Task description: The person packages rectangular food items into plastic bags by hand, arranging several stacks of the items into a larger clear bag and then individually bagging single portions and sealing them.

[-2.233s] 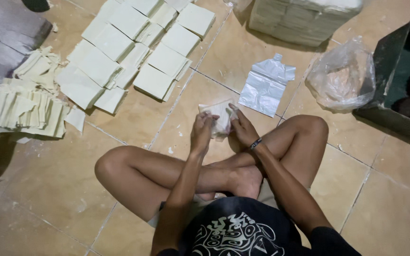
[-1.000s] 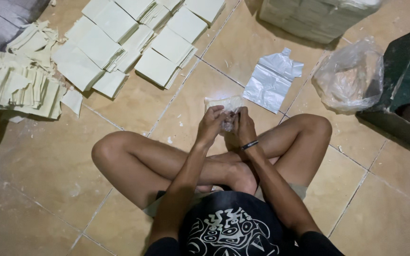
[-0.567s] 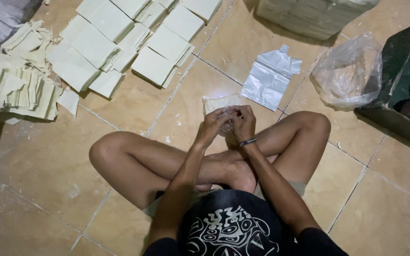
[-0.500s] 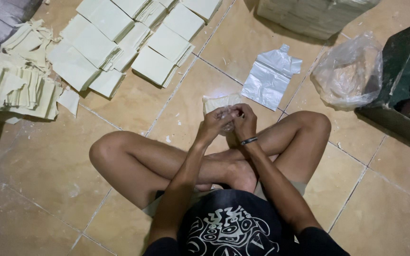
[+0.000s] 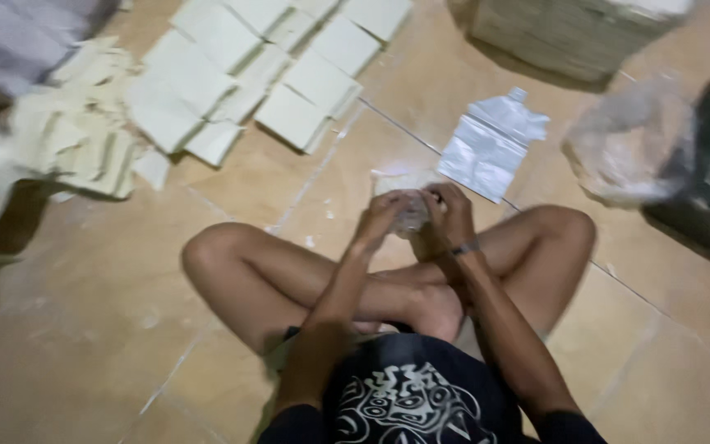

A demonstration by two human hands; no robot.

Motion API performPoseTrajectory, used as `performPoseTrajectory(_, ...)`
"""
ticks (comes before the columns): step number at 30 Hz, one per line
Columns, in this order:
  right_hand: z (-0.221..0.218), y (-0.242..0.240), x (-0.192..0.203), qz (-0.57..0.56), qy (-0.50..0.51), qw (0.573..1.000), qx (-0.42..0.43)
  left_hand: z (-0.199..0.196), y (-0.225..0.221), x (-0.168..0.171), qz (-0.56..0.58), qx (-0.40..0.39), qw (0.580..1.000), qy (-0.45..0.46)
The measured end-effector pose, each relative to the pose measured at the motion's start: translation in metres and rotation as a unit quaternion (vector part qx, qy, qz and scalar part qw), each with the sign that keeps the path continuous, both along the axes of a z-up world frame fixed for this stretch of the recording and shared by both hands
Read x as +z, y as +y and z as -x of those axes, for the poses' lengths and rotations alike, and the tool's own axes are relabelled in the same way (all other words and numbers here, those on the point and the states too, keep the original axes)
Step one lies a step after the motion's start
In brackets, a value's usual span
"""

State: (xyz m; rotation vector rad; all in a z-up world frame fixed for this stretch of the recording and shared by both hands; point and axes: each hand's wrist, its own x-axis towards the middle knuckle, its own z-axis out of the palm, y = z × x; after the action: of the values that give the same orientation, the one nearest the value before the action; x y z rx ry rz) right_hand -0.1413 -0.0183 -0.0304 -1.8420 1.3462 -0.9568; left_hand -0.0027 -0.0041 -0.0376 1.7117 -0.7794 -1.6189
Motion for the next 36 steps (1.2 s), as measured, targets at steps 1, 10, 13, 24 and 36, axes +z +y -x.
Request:
performPoseTrajectory(1,0.0,0.007,0.006,0.043,0.039,0.998,0.014,0.003,-0.001,0.001,-0.01,-0.008,1.0,-0.006)
performPoseTrajectory(10,-0.005,0.023,-0.031,-0.008,0.082,0.997,-0.009,-0.018,0.032,0.115,0.08,-0.023,0.995,-0.061)
performPoseTrajectory(13,-0.005,0.019,-0.04,0.008,0.088,0.995,-0.039,-0.003,0.026,0.061,0.201,0.023,0.979,-0.019)
performPoseTrajectory(24,-0.01,0.012,0.0,-0.103,0.079,0.992,0.002,-0.003,0.029,0.034,0.307,-0.013,0.951,-0.02)
performPoseTrajectory(36,0.015,-0.003,-0.047,-0.199,0.034,0.979,-0.007,-0.025,0.032,0.108,0.125,-0.122,0.977,-0.127)
